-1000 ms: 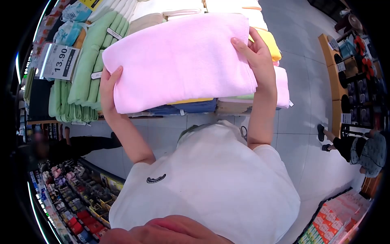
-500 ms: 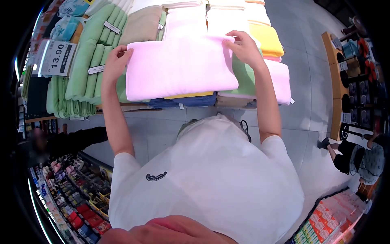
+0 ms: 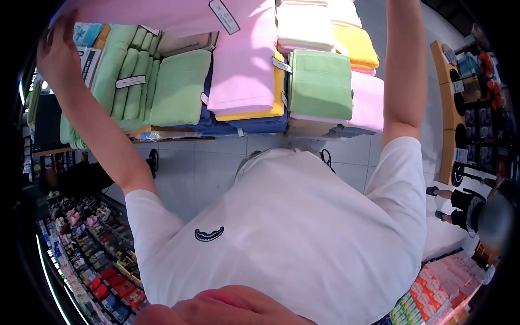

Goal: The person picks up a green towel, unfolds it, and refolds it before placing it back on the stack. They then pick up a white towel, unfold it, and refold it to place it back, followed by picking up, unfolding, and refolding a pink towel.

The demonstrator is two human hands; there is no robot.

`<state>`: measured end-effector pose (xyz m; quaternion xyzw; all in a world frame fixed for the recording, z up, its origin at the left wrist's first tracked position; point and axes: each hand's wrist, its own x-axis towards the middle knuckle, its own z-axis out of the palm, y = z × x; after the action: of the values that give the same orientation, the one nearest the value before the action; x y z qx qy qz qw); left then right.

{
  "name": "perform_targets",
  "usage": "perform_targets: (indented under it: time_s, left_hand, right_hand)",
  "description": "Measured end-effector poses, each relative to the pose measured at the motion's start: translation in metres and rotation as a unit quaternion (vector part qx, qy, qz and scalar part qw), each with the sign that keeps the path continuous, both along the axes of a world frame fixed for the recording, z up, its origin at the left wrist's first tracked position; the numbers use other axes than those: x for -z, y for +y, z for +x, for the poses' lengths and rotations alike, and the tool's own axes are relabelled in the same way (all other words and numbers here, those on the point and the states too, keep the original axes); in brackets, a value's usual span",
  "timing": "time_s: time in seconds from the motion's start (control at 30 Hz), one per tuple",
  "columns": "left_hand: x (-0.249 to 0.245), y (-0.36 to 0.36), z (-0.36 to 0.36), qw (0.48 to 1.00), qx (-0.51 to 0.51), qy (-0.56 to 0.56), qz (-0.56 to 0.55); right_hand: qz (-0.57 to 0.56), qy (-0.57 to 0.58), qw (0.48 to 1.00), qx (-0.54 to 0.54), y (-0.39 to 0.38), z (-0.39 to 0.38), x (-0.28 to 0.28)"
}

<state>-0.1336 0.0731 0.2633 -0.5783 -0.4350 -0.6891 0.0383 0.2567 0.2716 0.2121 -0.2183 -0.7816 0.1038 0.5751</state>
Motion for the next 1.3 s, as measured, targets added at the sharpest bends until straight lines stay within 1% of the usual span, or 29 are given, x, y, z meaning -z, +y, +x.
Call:
perform_targets:
  time_s: [0.1,0.13,0.17,0.2,0.23,0.27,0.3,0.33,0.37,0.43,0.47,0.5,0.53,0.57,0.6,0.67,0.7,0.77,0.83,0.87,0.93,0.97,1.03,1.07,1.1,1.17,1.2,1.23,1.3]
  left_hand:
    - [0.032,-0.042,0.024,0.999,0.029,0.003,0.034]
    - [0.052,-0.062,0.033,1.000,0.015,-0.005,0.003]
    - [0.075,-0.088,0.039,1.000,0.001,-0.012,-0.028]
    - [0.102,-0.118,0.040,0.996,0.025,0.008,-0.082]
    - [0.121,-0.142,0.054,0.984,0.050,0.035,-0.168]
    - [0.143,-0.159,0.066,0.966,0.103,0.010,-0.238]
    - [0.163,-0.175,0.071,0.930,0.149,-0.015,-0.336]
    - [0.181,-0.187,0.078,0.889,0.169,-0.032,-0.424]
    - [0.192,-0.193,0.080,0.840,0.186,-0.048,-0.508]
    - [0.199,-0.191,0.073,0.821,0.190,-0.037,-0.537]
    - [0.202,-0.189,0.070,0.805,0.192,-0.025,-0.561]
    - [0.201,-0.180,0.065,0.821,0.140,-0.057,-0.550]
    - [0.199,-0.164,0.059,0.834,0.087,-0.087,-0.537]
    - [0.200,-0.143,0.052,0.847,0.072,-0.149,-0.505]
    - [0.194,-0.109,0.052,0.856,0.011,-0.153,-0.494]
    - [0.196,-0.053,0.042,0.831,-0.100,-0.064,-0.544]
    - [0.199,-0.028,0.037,0.828,-0.104,-0.065,-0.548]
    - [0.205,0.014,0.025,0.824,-0.106,-0.065,-0.552]
    - [0.208,0.043,0.008,0.795,0.046,-0.185,-0.576]
    - [0.212,0.048,0.000,0.794,0.047,-0.184,-0.577]
    - [0.221,0.051,-0.012,0.804,0.056,-0.207,-0.555]
    - [0.224,0.050,-0.017,0.804,0.057,-0.206,-0.556]
    - [0.222,0.046,-0.014,0.830,0.079,-0.238,-0.497]
    - [0.224,0.044,-0.010,0.849,0.075,-0.268,-0.449]
    - [0.221,0.040,-0.011,0.849,0.075,-0.269,-0.448]
    - [0.212,0.028,-0.016,0.885,0.049,-0.193,-0.421]
    - [0.201,0.020,-0.001,0.895,0.046,-0.212,-0.389]
    - [0.191,0.013,0.009,0.896,0.045,-0.213,-0.388]
    - [0.168,-0.002,0.024,0.930,0.047,-0.211,-0.296]
  right_hand:
    - [-0.030,0.007,0.997,-0.074,-0.048,0.025,0.035]
    - [-0.040,0.011,0.994,-0.097,-0.063,0.035,0.051]
    - [-0.057,-0.024,0.992,-0.112,-0.072,0.057,0.076]
    - [-0.072,-0.056,0.988,-0.126,-0.083,0.079,0.102]
    - [-0.133,-0.091,0.973,-0.162,-0.104,0.094,0.118]
    - [-0.194,-0.124,0.953,-0.199,-0.123,0.106,0.134]
    - [-0.267,-0.145,0.928,-0.216,-0.135,0.118,0.158]
    - [-0.340,-0.166,0.896,-0.233,-0.145,0.125,0.176]
    - [-0.346,-0.164,0.894,-0.232,-0.152,0.126,0.184]
    - [-0.501,-0.243,0.804,-0.210,-0.160,0.125,0.193]
    - [-0.518,-0.250,0.795,-0.194,-0.153,0.121,0.197]
    - [-0.520,-0.253,0.792,-0.198,-0.144,0.117,0.200]
    - [-0.505,-0.233,0.807,-0.197,-0.132,0.111,0.204]
    - [-0.491,-0.213,0.822,-0.196,-0.118,0.104,0.208]
    - [-0.477,-0.219,0.831,-0.185,-0.102,0.096,0.214]
    - [-0.464,-0.225,0.838,-0.180,-0.063,0.074,0.226]
    - [-0.465,-0.226,0.835,-0.185,-0.045,0.057,0.230]
    - [-0.446,-0.193,0.869,-0.099,-0.017,0.020,0.245]
    - [-0.452,-0.189,0.871,-0.022,0.011,-0.018,0.261]
    - [-0.453,-0.187,0.871,-0.021,0.017,-0.031,0.256]
    - [-0.491,-0.272,0.828,0.011,0.028,-0.047,0.243]
    - [-0.491,-0.270,0.828,0.013,0.032,-0.046,0.244]
    - [-0.543,-0.202,0.813,-0.058,0.042,-0.046,0.248]
    - [-0.583,-0.170,0.786,-0.120,0.053,-0.042,0.253]
    - [-0.582,-0.171,0.786,-0.120,0.053,-0.040,0.254]
    - [-0.610,-0.039,0.780,-0.134,0.049,-0.035,0.257]
    - [-0.616,0.028,0.765,-0.184,0.047,-0.030,0.257]
    - [-0.616,0.028,0.765,-0.185,0.038,-0.025,0.247]
    - [-0.544,0.094,0.799,-0.238,0.017,-0.010,0.218]
